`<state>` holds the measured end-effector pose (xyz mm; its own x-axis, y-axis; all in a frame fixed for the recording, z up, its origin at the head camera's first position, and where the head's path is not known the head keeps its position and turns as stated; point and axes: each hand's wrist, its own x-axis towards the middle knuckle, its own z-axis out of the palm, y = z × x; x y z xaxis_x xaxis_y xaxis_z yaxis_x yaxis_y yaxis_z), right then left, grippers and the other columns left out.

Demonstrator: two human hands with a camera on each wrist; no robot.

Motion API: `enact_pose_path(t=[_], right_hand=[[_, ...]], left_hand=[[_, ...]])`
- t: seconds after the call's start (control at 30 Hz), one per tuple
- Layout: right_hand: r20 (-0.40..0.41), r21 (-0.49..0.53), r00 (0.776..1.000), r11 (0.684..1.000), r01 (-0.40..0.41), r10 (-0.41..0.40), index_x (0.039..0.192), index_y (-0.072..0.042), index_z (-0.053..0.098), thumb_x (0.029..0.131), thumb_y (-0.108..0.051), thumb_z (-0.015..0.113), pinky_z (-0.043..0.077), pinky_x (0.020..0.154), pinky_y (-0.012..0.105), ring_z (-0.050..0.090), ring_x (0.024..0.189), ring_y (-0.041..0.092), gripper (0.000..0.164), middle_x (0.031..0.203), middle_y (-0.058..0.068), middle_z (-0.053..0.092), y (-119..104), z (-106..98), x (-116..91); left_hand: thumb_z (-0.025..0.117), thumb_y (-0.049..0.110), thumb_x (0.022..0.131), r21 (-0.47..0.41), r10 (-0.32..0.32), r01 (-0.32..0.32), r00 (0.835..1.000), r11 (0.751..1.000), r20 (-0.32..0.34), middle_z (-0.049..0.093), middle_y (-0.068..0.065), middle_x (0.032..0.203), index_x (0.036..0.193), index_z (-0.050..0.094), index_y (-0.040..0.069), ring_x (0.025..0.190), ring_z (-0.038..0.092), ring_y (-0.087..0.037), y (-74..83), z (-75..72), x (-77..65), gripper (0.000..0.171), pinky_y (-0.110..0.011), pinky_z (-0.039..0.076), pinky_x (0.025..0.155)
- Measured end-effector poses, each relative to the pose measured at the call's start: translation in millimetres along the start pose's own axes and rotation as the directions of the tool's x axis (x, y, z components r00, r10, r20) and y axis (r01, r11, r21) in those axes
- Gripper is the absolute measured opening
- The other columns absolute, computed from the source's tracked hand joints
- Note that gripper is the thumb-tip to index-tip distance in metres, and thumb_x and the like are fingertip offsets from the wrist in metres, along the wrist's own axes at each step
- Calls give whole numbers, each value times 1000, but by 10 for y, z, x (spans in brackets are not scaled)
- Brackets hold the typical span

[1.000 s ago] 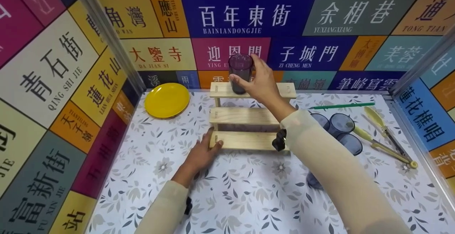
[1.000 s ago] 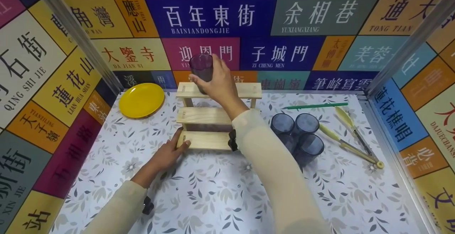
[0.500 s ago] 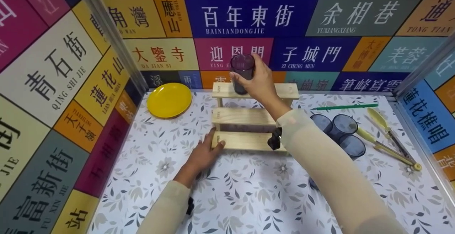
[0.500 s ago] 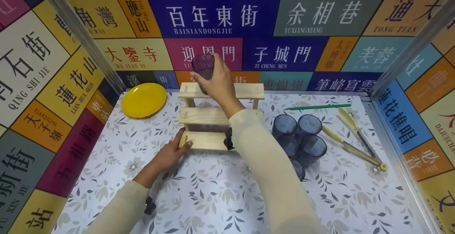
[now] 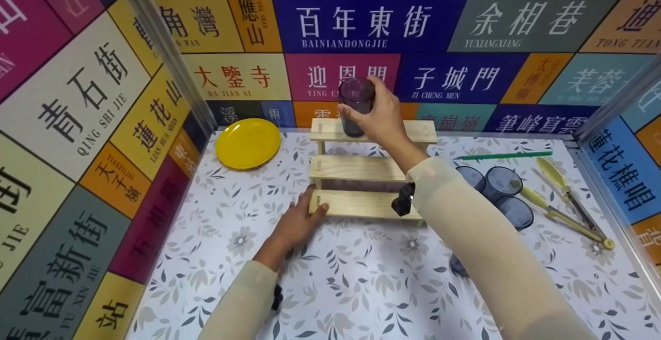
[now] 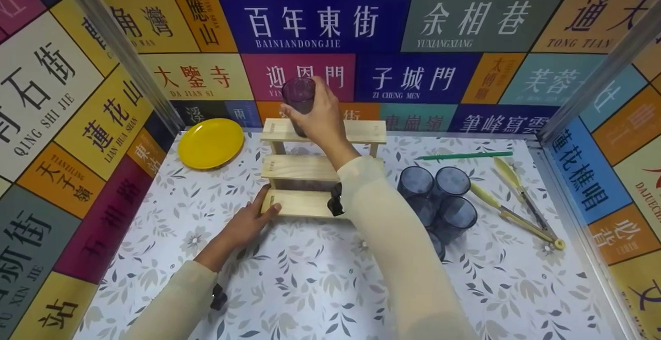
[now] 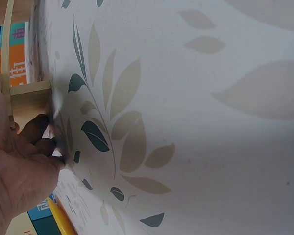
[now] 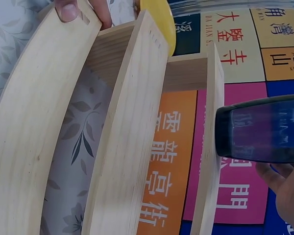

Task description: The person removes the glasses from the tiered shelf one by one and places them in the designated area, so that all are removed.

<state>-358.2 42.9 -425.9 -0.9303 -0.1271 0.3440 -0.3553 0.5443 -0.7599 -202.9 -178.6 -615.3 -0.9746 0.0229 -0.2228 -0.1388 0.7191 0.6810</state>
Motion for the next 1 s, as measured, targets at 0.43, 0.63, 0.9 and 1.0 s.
enact_pose_path(t=[0.43, 0.63, 0.9, 1.0], right_hand=[[-54, 18, 996, 998, 68, -67, 156, -9, 55, 86, -48, 96, 56, 113, 47, 70, 131, 30, 89, 145, 16, 70, 87, -145, -79], [-83, -20, 990, 993, 113, -114, 156, -11, 58, 86, -49, 96, 58, 108, 48, 71, 127, 30, 88, 144, 14, 72, 106, -215, -95], [-80, -29, 980, 983, 179, -181, 155, -10, 60, 87, -46, 95, 62, 99, 46, 74, 119, 30, 85, 141, 15, 73, 115, -335, -138], [-78, -22, 980, 983, 183, -184, 156, -10, 59, 87, -45, 96, 62, 99, 46, 74, 119, 30, 85, 142, 15, 73, 130, -386, -161]], left_hand=[[43, 79, 108, -5, -23, 23, 1000, 1000, 11, 24, -13, 184, 179, 15, 37, 168, 26, -50, 8, 19, 30, 87, -65, 29, 134], [44, 76, 109, -7, -8, 8, 1000, 1000, 7, 25, -15, 184, 179, 16, 34, 167, 27, -51, 3, 13, 22, 87, -66, 30, 133], [46, 71, 111, -10, 25, -25, 1000, 1000, -4, 30, -19, 181, 180, 18, 27, 166, 31, -52, -18, 13, 20, 86, -64, 29, 134], [46, 71, 111, -14, 17, -17, 1000, 1000, -4, 29, -17, 182, 180, 17, 28, 166, 30, -50, -18, 14, 14, 86, -63, 28, 135]])
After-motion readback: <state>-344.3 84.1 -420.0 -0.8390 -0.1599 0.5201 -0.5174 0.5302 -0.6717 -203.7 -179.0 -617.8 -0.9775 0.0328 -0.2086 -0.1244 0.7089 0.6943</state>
